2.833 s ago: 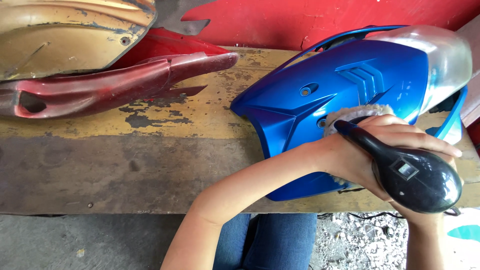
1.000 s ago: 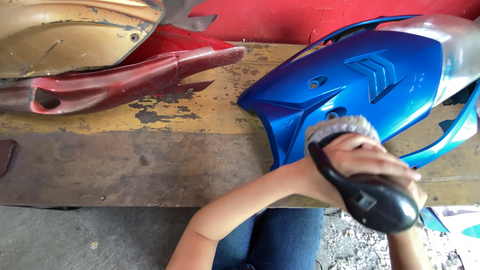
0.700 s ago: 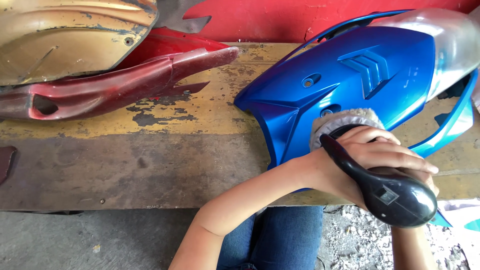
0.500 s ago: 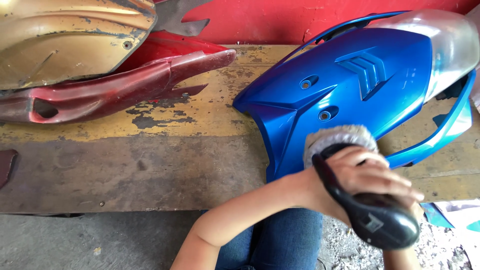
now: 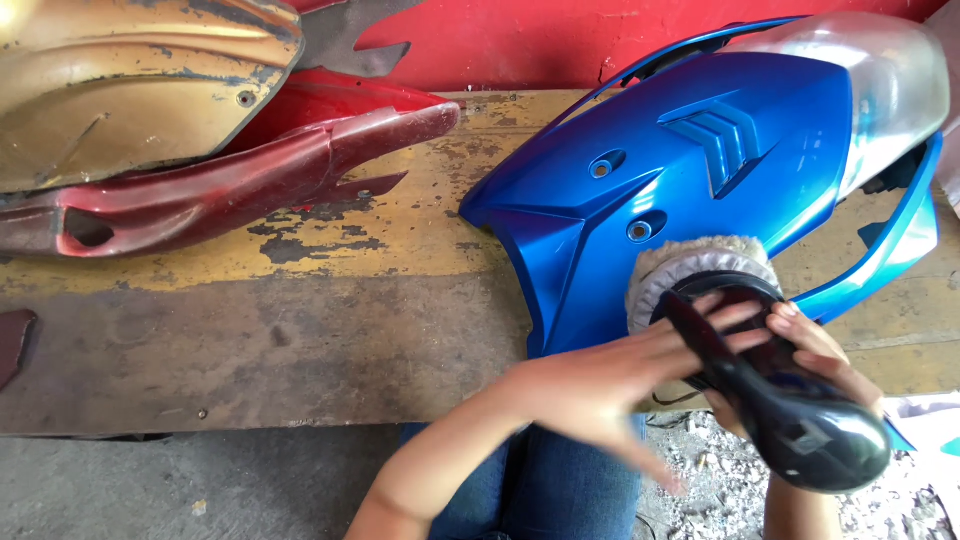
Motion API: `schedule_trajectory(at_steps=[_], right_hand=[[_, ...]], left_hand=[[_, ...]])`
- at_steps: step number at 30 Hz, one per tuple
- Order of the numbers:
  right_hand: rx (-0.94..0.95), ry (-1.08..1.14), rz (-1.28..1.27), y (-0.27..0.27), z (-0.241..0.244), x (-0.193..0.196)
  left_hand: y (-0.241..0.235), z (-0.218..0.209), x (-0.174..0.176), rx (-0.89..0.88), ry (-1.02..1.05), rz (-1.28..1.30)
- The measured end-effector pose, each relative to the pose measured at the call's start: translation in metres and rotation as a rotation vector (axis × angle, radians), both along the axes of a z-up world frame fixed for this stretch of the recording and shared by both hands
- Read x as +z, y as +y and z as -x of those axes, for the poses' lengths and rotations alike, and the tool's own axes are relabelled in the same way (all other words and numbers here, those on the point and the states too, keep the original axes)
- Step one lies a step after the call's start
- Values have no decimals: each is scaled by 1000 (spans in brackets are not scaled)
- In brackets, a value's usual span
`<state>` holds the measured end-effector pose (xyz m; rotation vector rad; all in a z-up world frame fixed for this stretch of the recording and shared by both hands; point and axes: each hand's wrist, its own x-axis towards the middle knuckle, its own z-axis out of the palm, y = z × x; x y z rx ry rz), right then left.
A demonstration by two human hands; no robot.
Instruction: The person uses a handheld electric polisher with a buffing pad to polish the surface of a blue motorcycle fairing. They move the tool across the plastic bodywork, covering various sections of the fairing.
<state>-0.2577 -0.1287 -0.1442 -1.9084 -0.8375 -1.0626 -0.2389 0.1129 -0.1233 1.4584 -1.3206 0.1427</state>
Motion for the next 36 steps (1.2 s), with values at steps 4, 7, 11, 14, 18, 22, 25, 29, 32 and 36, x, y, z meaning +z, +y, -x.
schedule_trajectory(at_steps=[4, 7, 11, 14, 18, 22, 25, 29, 32, 36], right_hand=[[-41, 42, -10, -22, -6, -24], [-95, 51, 28, -17, -8, -24], [-76, 15, 0, -10, -17, -18], [-106, 0, 38, -12, -24, -11], [-166, -8, 71, -18, -34, -11], [-60, 17, 12, -6, -57, 3], [23, 28, -54, 2, -70, 7], [28, -14, -12, 16, -78, 19], [95, -12, -2, 23, -81, 20], [-21, 107, 168, 30, -68, 19]], left_hand=[[37, -1, -80, 329, 501, 245], [31, -18, -129, 770, 801, 616], [3, -32, -153, 885, 1066, 599], [-7, -44, -148, 683, 1033, 765], [4, -80, -155, 722, 992, 797], [26, -107, -157, 672, 1090, 739], [33, -109, -151, 654, 1132, 692], [31, -76, -118, 941, 860, 715], [18, -28, -141, 676, 744, 575], [21, -12, -61, 562, 106, 167]])
